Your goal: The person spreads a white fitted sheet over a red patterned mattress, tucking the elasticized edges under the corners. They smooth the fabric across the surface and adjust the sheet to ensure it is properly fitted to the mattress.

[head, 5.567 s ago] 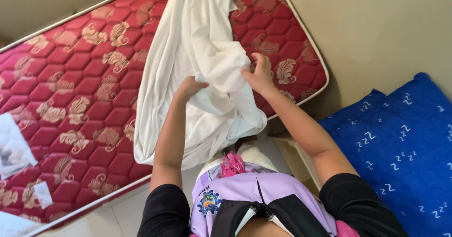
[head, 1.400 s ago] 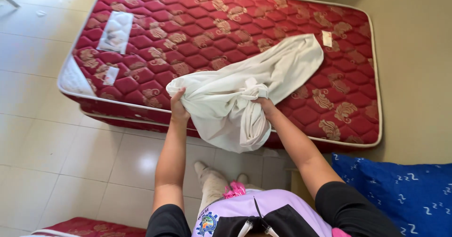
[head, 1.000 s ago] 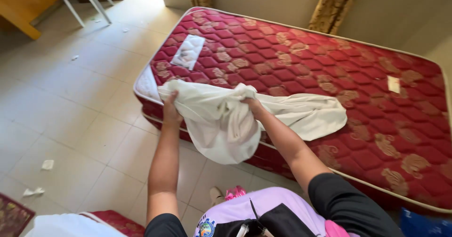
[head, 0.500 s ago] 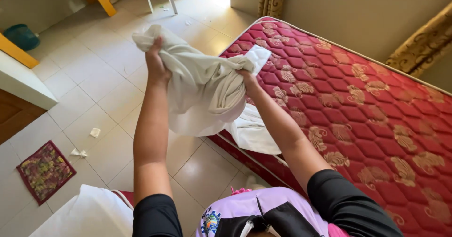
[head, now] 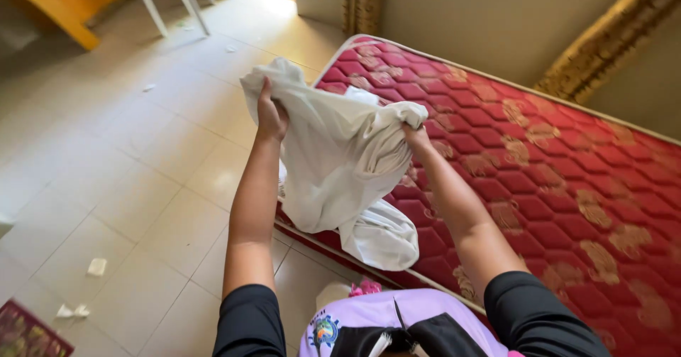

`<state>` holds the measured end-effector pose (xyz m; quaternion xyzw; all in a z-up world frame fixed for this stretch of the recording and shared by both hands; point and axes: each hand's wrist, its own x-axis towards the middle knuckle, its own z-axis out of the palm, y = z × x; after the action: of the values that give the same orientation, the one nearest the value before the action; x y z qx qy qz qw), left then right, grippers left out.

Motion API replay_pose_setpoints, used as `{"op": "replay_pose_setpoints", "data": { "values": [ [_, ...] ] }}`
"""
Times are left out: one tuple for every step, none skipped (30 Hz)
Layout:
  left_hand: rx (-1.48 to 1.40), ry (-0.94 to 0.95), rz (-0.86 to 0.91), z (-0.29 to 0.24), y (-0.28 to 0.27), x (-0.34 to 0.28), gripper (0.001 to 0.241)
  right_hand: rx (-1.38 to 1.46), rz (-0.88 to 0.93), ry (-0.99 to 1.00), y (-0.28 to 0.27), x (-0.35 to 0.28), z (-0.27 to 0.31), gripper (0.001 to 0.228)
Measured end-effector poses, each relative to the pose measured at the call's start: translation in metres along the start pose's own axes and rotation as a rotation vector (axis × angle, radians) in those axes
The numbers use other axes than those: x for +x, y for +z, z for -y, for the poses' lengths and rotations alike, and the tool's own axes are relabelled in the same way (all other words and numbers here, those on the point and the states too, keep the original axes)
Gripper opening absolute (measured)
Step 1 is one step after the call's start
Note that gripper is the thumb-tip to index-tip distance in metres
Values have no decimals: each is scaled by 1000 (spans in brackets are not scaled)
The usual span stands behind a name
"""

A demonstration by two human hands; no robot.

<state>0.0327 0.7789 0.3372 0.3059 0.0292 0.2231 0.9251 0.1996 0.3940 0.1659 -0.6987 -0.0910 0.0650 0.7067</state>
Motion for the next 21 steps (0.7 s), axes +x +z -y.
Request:
{"op": "replay_pose_setpoints", "data": {
  "values": [
    [-5,-38,5,18,-3,16,55,-7,-34,17,-20,-1,-4,50],
    [109,-90,80,33,-3,37,59,-47,-86,228,-36,0,-8,56],
    [221,-139,159,48,-2,56,65,-79,-137,442,-52,0,-11,64],
    [224,-181,184,64,-1,71,65,-64,-182,455,-64,-8,-2,64],
    [692,-187,240,80,1,85,64,-33,-261,445,-76,-16,8,65],
    [1160,-178,315,100,3,95,64,1,-347,441,-90,-32,16,66],
    [1164,-215,365,128,-10,113,64,19,-401,459,-96,-56,27,66],
    [1469,-328,578,161,-14,134,62,44,-484,451,-107,-75,45,67],
    [1770,-421,808,195,-16,152,62,67,-567,442,-116,-96,64,68],
    [1756,-427,880,212,2,145,62,75,-629,445,-116,-114,82,68],
    [1709,-490,947,227,19,136,60,122,-568,202,-115,-131,101,60],
    [1662,-559,1011,241,35,124,58,152,-498,-37,-113,-150,119,55],
    [1645,-569,1080,248,65,110,58,144,-559,-35,-114,-165,133,55],
    [1482,-438,1155,251,87,91,61,84,-562,-35,-109,-183,143,53],
    [1307,-319,1214,253,108,70,69,24,-564,-31,-105,-201,152,53],
    [1289,-340,1270,257,128,53,69,23,-619,-23,-96,-218,166,53],
    [1175,-269,1377,260,148,35,79,-14,-566,-6,-88,-234,180,54],
    [1055,-193,1476,261,171,20,92,-51,-510,4,-81,-245,197,56],
    [1029,-208,1526,267,186,2,92,-50,-562,7,-75,-259,203,56],
    [932,-90,1668,273,201,-17,105,-89,-538,13,-69,-273,210,62],
    [820,29,1800,277,216,-37,119,-126,-514,21,-63,-285,217,67]
  ]
}}
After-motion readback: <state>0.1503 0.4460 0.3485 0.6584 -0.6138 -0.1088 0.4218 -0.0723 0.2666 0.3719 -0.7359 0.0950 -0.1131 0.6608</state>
